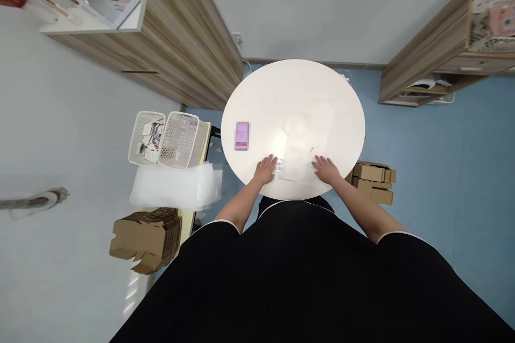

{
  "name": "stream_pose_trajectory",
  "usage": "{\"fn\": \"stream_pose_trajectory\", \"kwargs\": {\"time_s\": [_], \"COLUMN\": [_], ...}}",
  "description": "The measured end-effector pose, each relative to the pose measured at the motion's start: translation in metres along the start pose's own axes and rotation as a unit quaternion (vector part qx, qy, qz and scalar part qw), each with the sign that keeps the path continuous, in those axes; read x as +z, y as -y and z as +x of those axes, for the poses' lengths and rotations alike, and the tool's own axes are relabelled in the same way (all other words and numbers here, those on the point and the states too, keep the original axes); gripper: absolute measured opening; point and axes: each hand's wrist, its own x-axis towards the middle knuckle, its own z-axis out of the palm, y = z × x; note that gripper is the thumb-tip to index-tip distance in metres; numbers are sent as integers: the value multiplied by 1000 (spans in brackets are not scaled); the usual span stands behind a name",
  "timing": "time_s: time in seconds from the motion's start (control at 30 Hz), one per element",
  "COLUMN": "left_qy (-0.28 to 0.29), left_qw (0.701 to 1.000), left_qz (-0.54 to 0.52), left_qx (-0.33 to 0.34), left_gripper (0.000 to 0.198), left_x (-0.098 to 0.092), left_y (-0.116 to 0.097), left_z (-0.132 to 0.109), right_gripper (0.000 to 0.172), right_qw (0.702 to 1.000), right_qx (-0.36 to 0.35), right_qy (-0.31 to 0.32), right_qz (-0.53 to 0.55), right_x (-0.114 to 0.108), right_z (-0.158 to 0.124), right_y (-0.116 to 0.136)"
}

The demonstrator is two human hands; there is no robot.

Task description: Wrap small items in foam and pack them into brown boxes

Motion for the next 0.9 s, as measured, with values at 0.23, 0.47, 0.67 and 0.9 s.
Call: {"fn": "stream_pose_trajectory", "kwargs": {"time_s": [0.23,0.47,0.67,0.9], "left_qy": [-30,-58,-15,-27], "left_qw": [999,996,996,995], "left_qz": [11,-5,-6,-6], "left_qx": [-40,73,89,97], "left_gripper": [80,82,79,73], "left_x": [-11,-17,12,25], "left_y": [-7,-44,-99,-88], "left_z": [5,4,14,12], "right_gripper": [81,83,78,66], "right_qw": [998,996,1000,918], "right_qx": [-16,-71,-7,278], "right_qy": [33,59,21,-104], "right_qz": [-56,-11,4,264], "right_x": [21,12,17,45], "right_z": [-19,11,2,-20], "right_y": [15,23,30,44]}}
